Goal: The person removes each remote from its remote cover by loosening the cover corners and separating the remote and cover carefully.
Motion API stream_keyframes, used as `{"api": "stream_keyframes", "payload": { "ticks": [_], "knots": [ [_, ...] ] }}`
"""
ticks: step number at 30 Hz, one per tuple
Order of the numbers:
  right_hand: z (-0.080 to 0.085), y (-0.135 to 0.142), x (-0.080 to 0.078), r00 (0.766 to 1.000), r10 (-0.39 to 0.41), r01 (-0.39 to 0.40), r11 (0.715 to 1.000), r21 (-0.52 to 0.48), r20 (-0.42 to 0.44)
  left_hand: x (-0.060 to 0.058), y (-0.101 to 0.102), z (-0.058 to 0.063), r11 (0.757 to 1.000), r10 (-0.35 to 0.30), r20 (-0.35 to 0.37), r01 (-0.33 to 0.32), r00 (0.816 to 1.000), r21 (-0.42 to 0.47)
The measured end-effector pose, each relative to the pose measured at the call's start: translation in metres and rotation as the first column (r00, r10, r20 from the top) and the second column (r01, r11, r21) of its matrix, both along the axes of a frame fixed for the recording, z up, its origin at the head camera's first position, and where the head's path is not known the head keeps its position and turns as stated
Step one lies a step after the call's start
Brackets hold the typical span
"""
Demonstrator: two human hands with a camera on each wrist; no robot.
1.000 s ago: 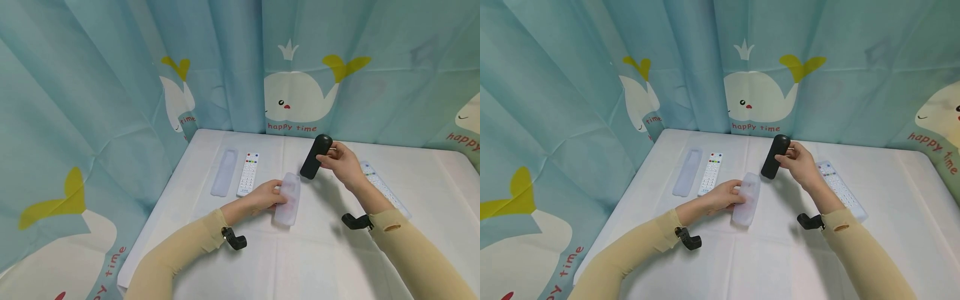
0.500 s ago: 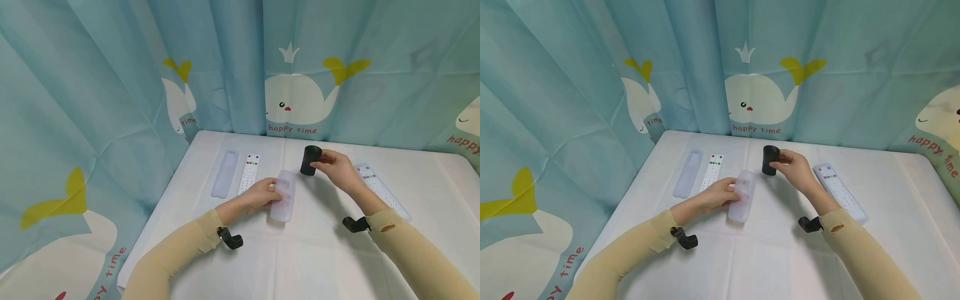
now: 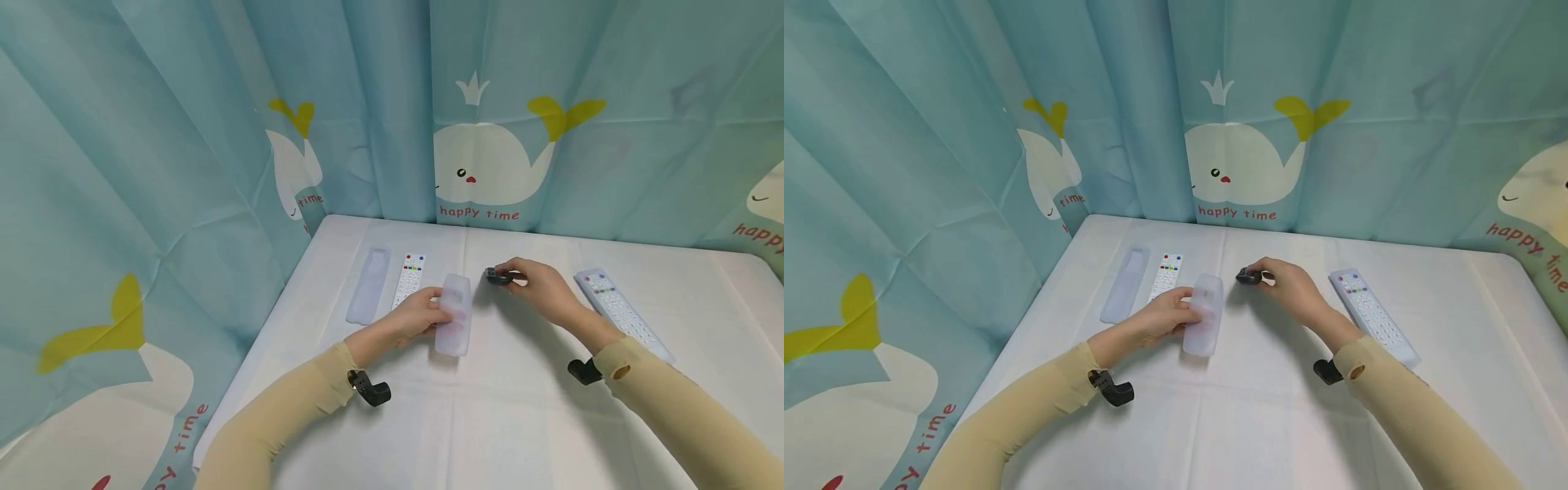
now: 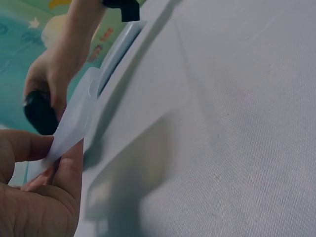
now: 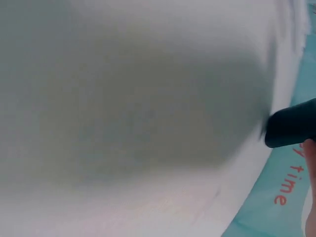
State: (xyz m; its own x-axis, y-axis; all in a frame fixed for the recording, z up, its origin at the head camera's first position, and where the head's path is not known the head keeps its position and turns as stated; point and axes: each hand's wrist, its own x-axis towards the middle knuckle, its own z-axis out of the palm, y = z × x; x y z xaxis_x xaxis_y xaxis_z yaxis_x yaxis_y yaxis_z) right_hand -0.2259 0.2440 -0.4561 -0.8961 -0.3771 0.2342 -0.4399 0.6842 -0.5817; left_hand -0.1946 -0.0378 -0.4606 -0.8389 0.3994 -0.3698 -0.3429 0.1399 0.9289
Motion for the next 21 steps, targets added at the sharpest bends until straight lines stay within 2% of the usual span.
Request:
{"api": "stream_keyframes", "payload": {
  "ticks": [3,8,12,18,21],
  "knots": [
    [-0.005,-0.001,0.003,0.984,0.121,-0.102,0.984,0.143,-0.127,-0.001,-0.001,0.001,1.000,0.010,0.006,-0.010,1.000,-0.005],
    [-0.013,-0.002,0.007,0.924,0.272,-0.191,0.937,0.293,-0.268,-0.003,0.000,0.004,1.000,0.010,0.013,-0.010,1.000,-0.021],
    [-0.017,-0.002,0.010,0.888,0.333,-0.221,0.914,0.340,-0.317,-0.003,0.001,0.005,0.999,0.012,0.017,-0.012,1.000,-0.030],
    [-0.021,-0.004,0.012,0.852,0.398,-0.243,0.876,0.417,-0.339,-0.004,0.002,0.005,1.000,0.018,0.024,-0.018,1.000,-0.022],
    [-0.023,-0.005,0.012,0.835,0.415,-0.243,0.867,0.435,-0.361,-0.004,0.003,0.006,1.000,0.021,0.019,-0.020,1.000,-0.019]
  ]
}}
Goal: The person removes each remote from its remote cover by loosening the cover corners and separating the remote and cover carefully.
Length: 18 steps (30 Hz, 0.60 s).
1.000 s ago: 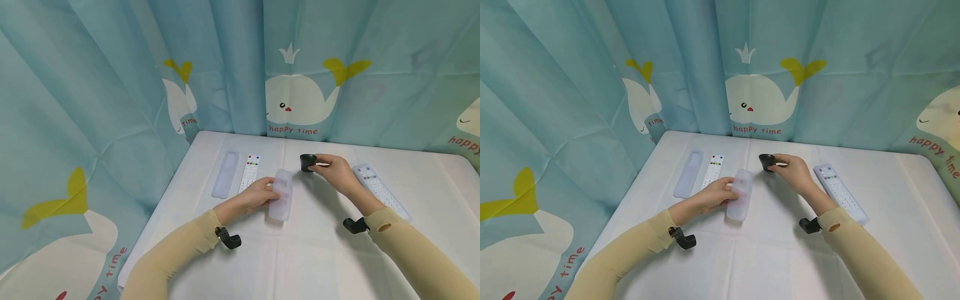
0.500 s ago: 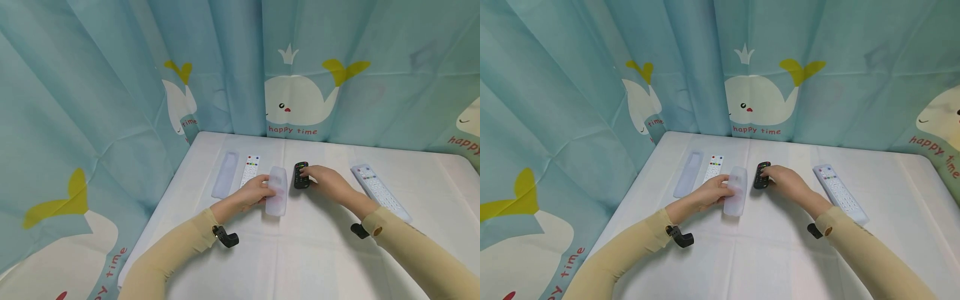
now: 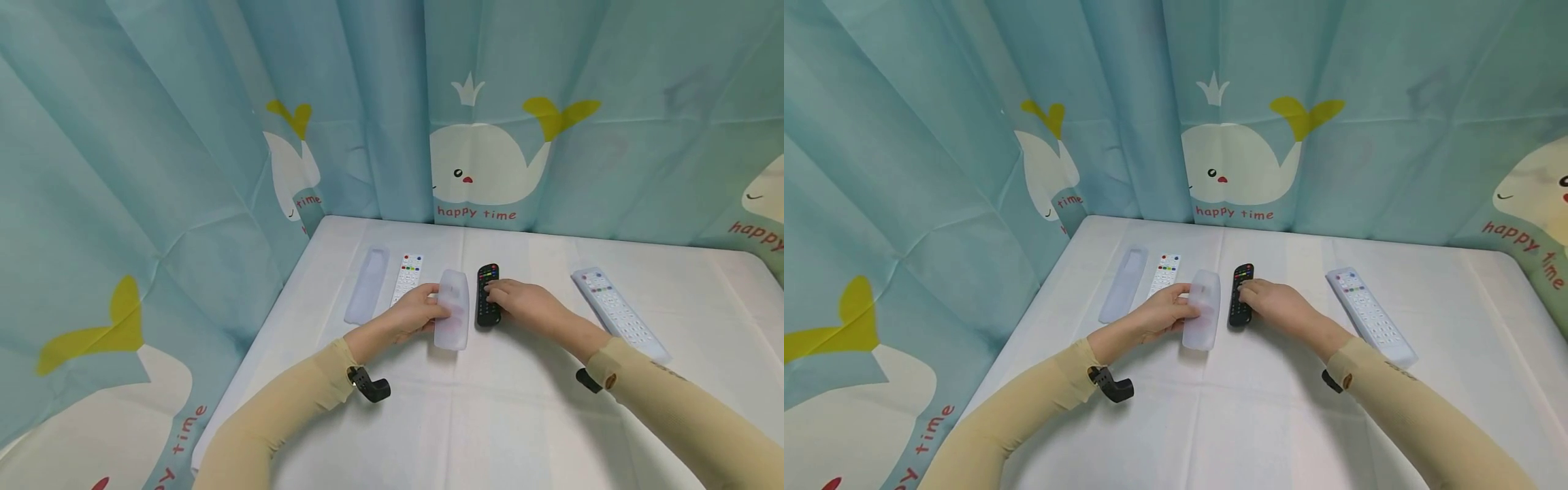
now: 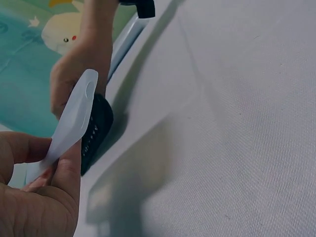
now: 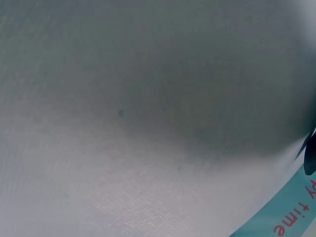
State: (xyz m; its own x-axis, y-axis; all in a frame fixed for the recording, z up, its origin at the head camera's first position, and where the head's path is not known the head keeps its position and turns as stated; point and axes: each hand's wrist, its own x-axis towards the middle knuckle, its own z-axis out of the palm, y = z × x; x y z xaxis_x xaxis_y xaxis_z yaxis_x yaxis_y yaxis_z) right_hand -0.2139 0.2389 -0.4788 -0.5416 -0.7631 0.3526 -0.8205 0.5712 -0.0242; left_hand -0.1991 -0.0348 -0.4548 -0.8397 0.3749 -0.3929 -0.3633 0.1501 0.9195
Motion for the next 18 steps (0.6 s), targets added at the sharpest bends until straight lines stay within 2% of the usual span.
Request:
{"api": "stream_keyframes", "payload": {
  "ticks": [7,18],
  "knots": [
    [-0.0058,-0.0003,-0.0001,0.999,0.031,-0.030,0.999,0.017,-0.032,-0.0010,0.0002,0.0005,1.000,-0.010,-0.005,0.010,1.000,0.008],
    [-0.0075,0.0050,0.0036,0.999,-0.001,0.000,1.000,0.020,0.041,-0.0085,0.0025,0.0059,1.000,0.009,-0.020,-0.009,1.000,-0.003]
  ]
}}
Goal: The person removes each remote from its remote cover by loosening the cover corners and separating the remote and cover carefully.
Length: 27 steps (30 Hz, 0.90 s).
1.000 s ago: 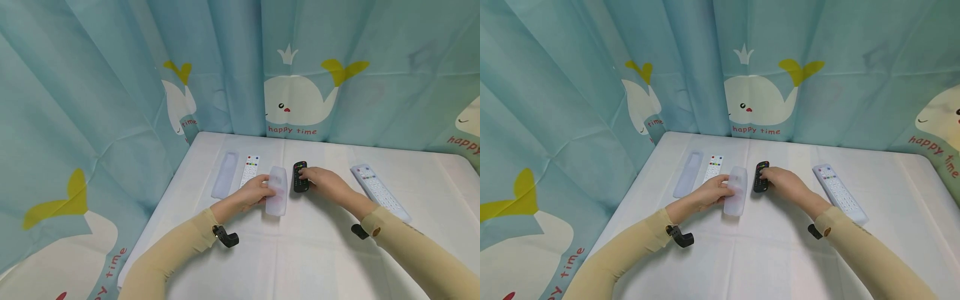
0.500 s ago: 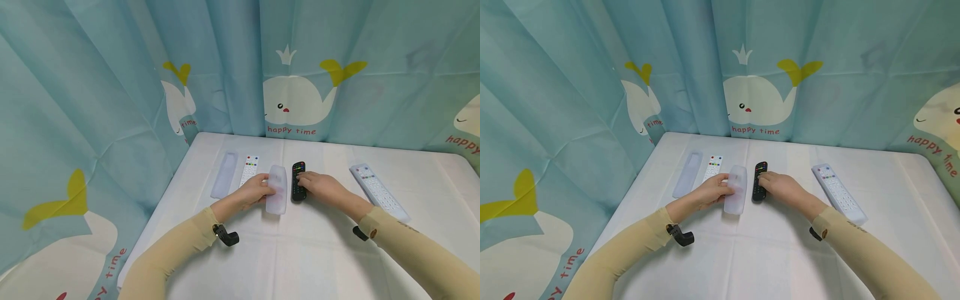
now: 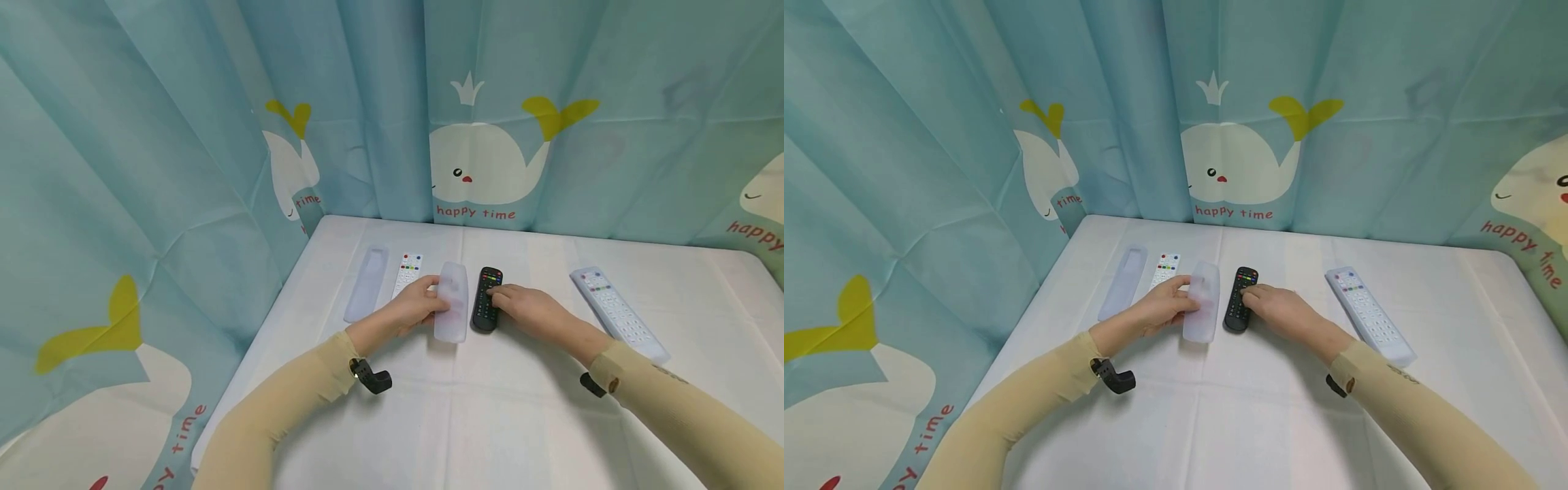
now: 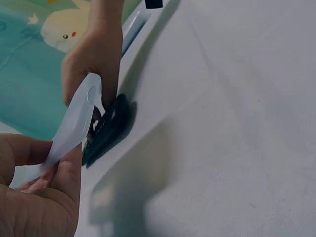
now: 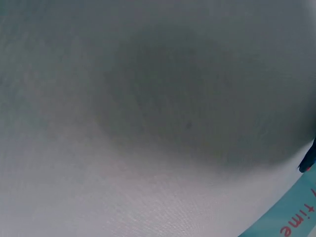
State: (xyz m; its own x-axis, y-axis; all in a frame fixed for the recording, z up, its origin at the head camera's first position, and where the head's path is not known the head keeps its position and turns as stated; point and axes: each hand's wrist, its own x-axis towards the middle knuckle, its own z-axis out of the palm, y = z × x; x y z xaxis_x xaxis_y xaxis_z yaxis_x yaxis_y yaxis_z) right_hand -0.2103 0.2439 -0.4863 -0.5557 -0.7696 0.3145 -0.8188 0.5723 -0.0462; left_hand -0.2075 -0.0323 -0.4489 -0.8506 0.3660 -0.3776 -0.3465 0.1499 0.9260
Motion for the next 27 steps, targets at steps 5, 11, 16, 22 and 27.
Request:
{"api": "stream_keyframes", "payload": {
  "ticks": [5,11,16,22,27],
  "knots": [
    [0.001,0.001,0.002,1.000,-0.010,0.010,1.000,-0.007,0.021,-0.008,0.003,0.000,0.998,0.010,-0.020,-0.011,1.000,-0.056],
    [0.003,0.004,0.004,1.000,-0.005,0.005,0.998,-0.059,0.006,-0.020,0.008,0.000,0.994,0.016,-0.041,-0.020,0.999,-0.105],
    [0.007,0.010,0.008,0.998,-0.047,0.049,0.993,-0.104,0.031,-0.028,0.015,0.000,0.990,-0.008,-0.059,0.000,0.998,-0.142],
    [0.012,0.019,0.011,0.997,-0.073,0.076,0.984,-0.160,0.026,-0.035,0.022,-0.002,0.979,-0.023,-0.078,0.007,0.997,-0.205],
    [0.014,0.025,0.015,0.996,-0.092,0.091,0.978,-0.186,0.002,-0.038,0.027,-0.006,0.975,-0.025,-0.078,0.007,0.997,-0.220]
  ]
}}
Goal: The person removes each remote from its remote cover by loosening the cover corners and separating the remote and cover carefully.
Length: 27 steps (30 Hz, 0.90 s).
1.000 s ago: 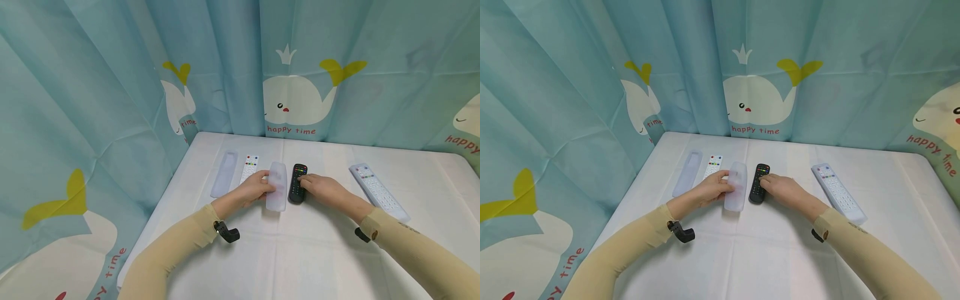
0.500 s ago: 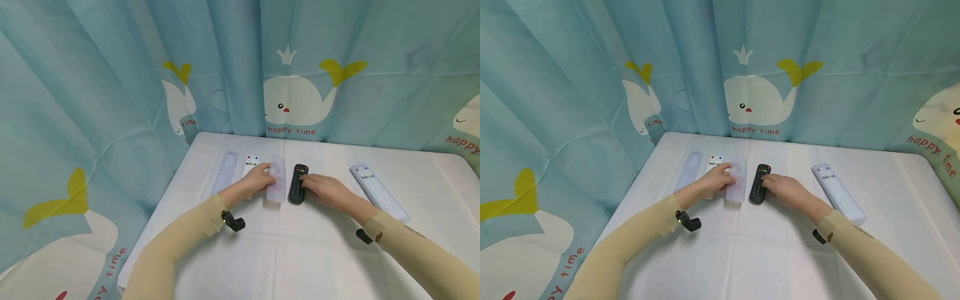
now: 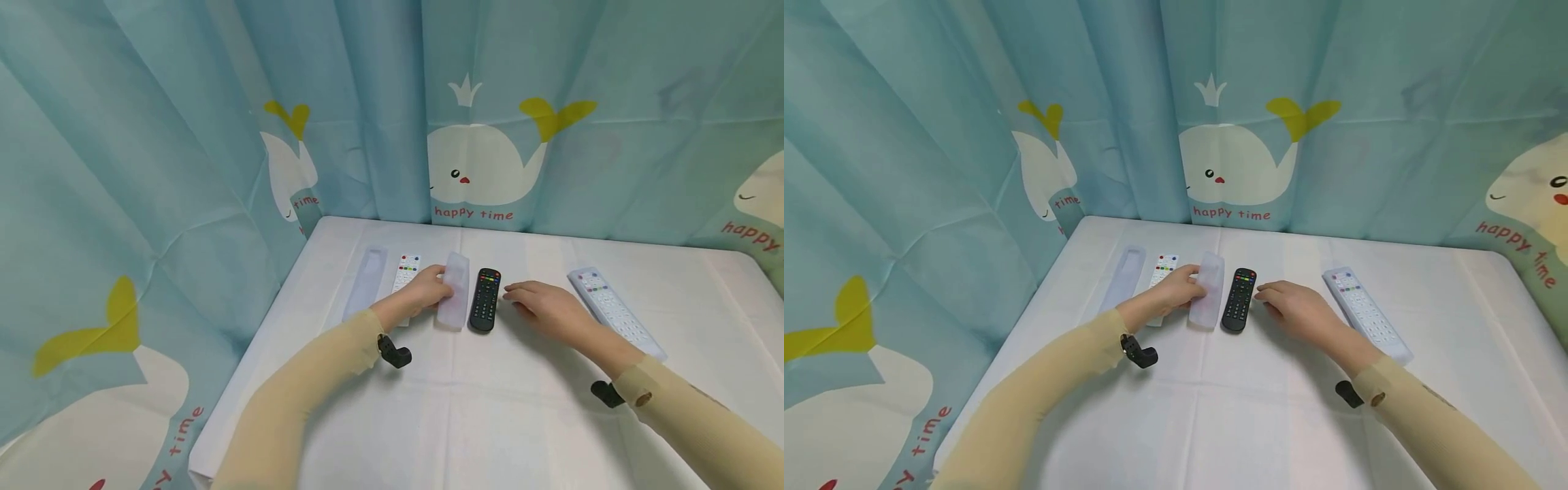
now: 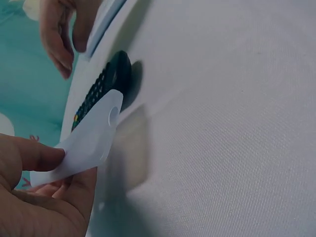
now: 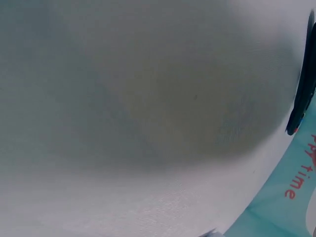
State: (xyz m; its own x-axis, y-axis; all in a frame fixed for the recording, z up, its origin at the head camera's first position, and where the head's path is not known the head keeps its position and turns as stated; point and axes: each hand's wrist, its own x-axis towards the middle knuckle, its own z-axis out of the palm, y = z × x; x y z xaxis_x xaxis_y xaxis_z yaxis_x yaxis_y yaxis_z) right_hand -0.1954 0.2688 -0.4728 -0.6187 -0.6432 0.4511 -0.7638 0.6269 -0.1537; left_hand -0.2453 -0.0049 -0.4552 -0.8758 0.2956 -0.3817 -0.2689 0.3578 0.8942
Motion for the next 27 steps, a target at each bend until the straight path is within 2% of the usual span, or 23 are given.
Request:
{"api": "stream_keyframes", "payload": {
  "ticks": [9,19,27],
  "knots": [
    [0.001,0.008,0.008,0.999,-0.030,0.030,0.999,-0.025,0.016,-0.001,0.006,-0.007,0.996,0.008,-0.033,-0.011,0.999,-0.089],
    [0.000,0.007,0.013,0.999,-0.035,0.035,0.999,-0.024,0.024,0.002,0.005,-0.008,0.978,-0.069,-0.128,0.042,0.989,-0.206],
    [0.000,0.007,0.016,0.997,-0.057,0.058,0.998,-0.010,0.049,0.004,0.003,-0.001,0.956,-0.116,-0.135,0.074,0.984,-0.284]
  ]
}}
